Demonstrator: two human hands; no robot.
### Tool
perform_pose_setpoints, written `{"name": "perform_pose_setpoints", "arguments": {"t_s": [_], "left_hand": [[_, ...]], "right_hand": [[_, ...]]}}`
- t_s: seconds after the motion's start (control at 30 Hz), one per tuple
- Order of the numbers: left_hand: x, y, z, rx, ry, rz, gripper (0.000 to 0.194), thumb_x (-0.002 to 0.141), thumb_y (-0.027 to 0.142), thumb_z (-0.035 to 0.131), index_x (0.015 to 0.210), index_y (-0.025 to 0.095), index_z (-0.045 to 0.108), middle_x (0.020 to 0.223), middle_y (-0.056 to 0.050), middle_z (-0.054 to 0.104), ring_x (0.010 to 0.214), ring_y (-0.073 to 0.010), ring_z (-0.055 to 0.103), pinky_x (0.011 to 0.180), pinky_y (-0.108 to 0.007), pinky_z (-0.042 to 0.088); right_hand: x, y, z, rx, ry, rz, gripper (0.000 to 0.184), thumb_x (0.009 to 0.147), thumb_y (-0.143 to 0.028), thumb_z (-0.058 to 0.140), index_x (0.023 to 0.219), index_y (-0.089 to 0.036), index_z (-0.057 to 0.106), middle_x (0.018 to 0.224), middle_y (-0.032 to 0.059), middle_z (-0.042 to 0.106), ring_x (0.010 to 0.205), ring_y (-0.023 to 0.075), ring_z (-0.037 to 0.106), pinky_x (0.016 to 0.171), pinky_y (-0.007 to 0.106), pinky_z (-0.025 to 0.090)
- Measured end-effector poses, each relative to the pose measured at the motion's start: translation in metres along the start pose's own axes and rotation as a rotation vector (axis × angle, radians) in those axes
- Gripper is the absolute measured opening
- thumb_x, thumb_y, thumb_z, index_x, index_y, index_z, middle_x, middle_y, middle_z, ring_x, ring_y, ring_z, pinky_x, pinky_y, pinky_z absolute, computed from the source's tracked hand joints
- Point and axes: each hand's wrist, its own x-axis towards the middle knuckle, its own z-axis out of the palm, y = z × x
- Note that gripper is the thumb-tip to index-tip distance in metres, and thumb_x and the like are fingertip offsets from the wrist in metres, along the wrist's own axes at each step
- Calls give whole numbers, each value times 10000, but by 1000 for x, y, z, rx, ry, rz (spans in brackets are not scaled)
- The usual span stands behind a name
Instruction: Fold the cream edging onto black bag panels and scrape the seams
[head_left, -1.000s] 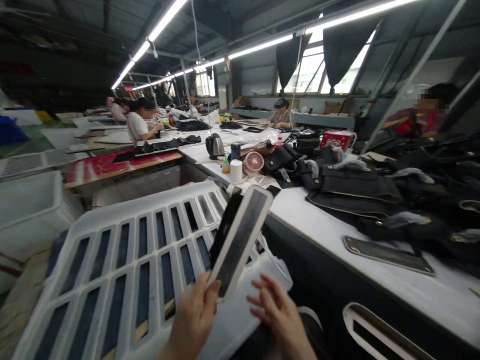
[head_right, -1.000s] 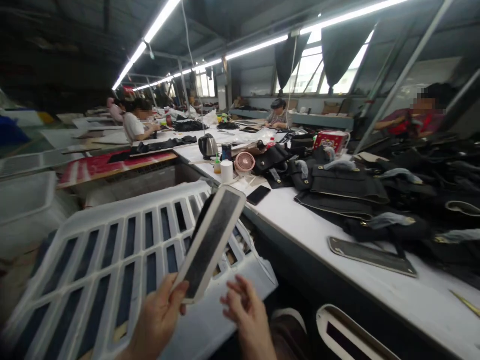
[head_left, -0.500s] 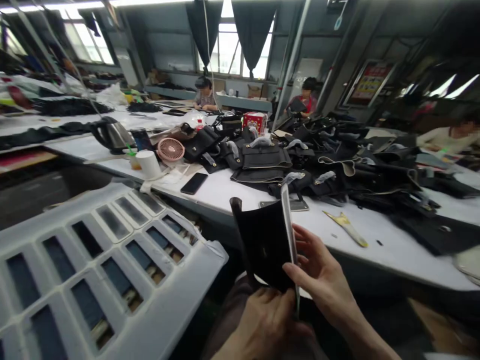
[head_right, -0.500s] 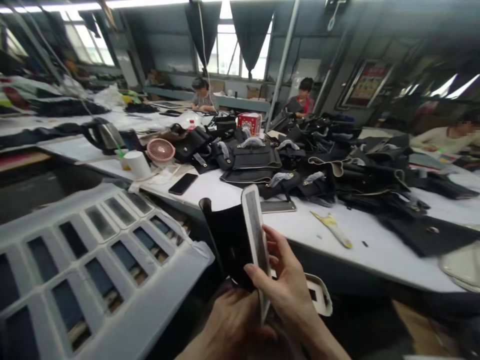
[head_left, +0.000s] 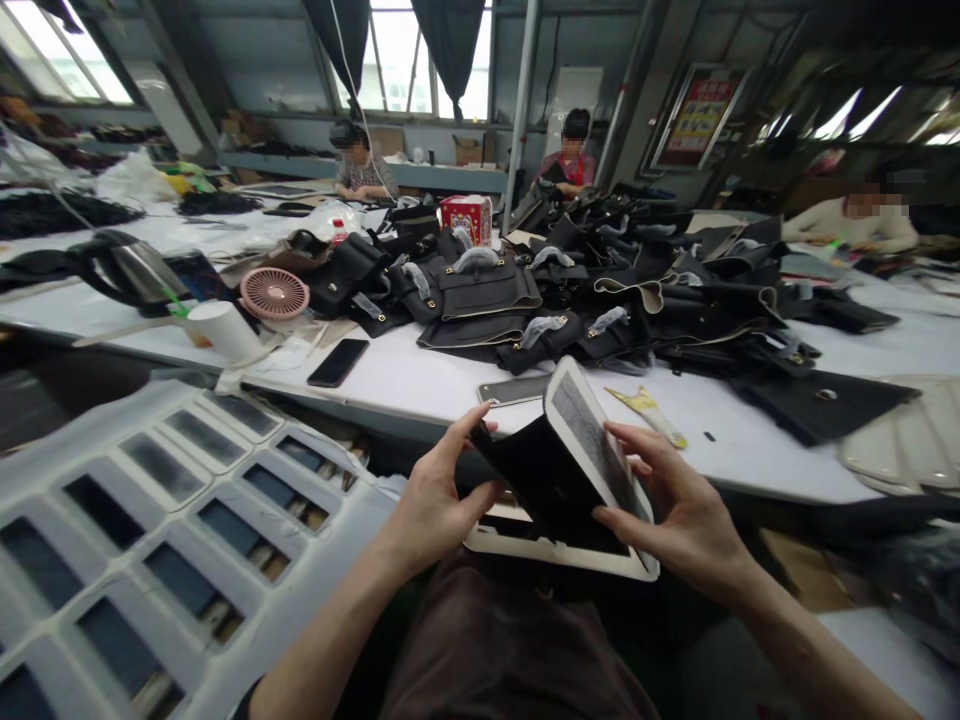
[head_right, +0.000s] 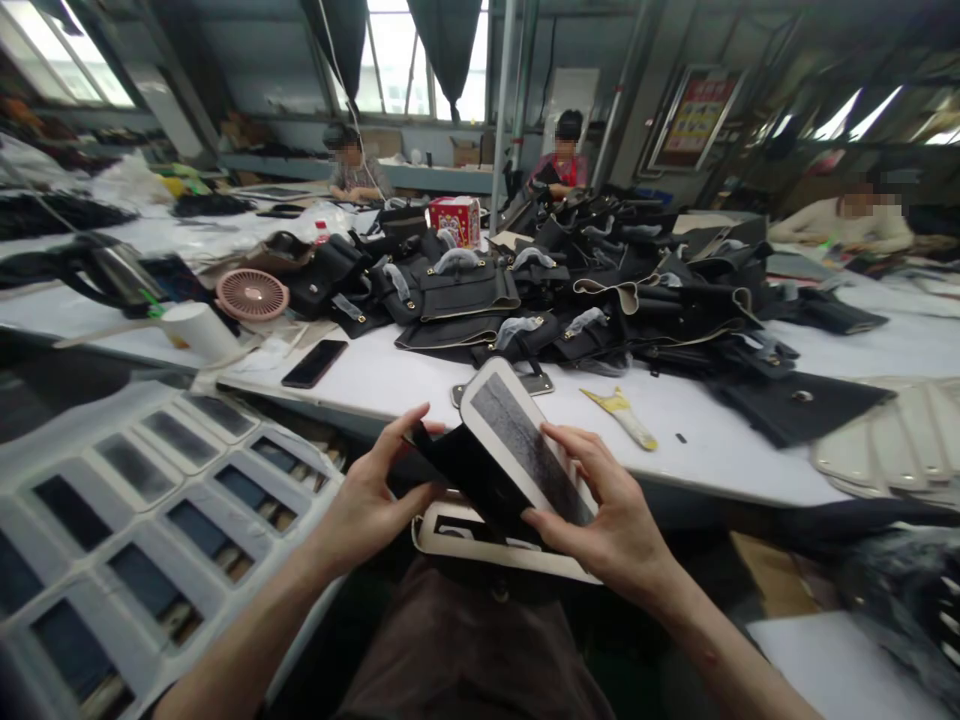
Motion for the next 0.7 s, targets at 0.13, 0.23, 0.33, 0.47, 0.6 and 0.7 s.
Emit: {"name": "perform_pose_setpoints", "arguments": {"t_s": [0.13, 0.23, 0.33, 0.47, 0.6, 0.7], "left_hand": [[4, -8, 10, -81, 31, -25, 539, 822, 81, 586, 1306, 277, 450, 1112, 5, 640, 1008, -145, 639, 948, -271, 477], [-2, -13, 14, -63, 22, -72, 444, 823, 103, 590, 1227, 254, 482, 1044, 9, 650, 951, -140, 648, 888, -256, 490], [-10, -20, 18, -31, 18, -117, 366, 826, 142, 605, 1162, 239, 499, 999, 4, 662, 912, -149, 646, 835, -260, 492], [-22, -37, 28, 59, -16, -169, 249, 817, 169, 632, 1047, 238, 567, 962, 2, 667, 898, -166, 633, 799, -276, 477], [-39, -64, 38, 33, -46, -173, 254, 812, 215, 657, 1064, 231, 628, 1266, -62, 595, 1194, -224, 535, 1031, -356, 402], [-55, -87, 46, -152, 23, -337, 377, 879, 380, 598, 1220, 220, 576, 1342, -90, 556, 1262, -236, 493, 1082, -380, 363]], "right_hand": [[-2, 12, 4, -42, -2, -17, 670, 773, -311, 737, 1377, -289, 449, 1374, 89, 482, 1264, 286, 465, 992, 406, 471], [-5, 19, 5, -88, -14, -30, 668, 779, -326, 732, 1380, -279, 444, 1365, 85, 492, 1283, 280, 450, 1030, 404, 447], [-7, 23, 7, -145, -46, -66, 655, 795, -327, 713, 1384, -263, 434, 1360, 93, 488, 1280, 274, 454, 1062, 409, 426], [-12, 28, 7, -275, -123, -118, 664, 806, -312, 692, 1403, -273, 405, 1365, 90, 468, 1263, 263, 475, 1070, 400, 428], [-20, 35, 8, -471, -251, -117, 697, 818, -287, 647, 1448, -305, 349, 1387, 88, 447, 1244, 282, 482, 1023, 433, 469], [-23, 41, 15, -633, -298, -183, 691, 831, -269, 611, 1464, -311, 337, 1367, 99, 481, 1176, 307, 516, 938, 475, 509]]}}
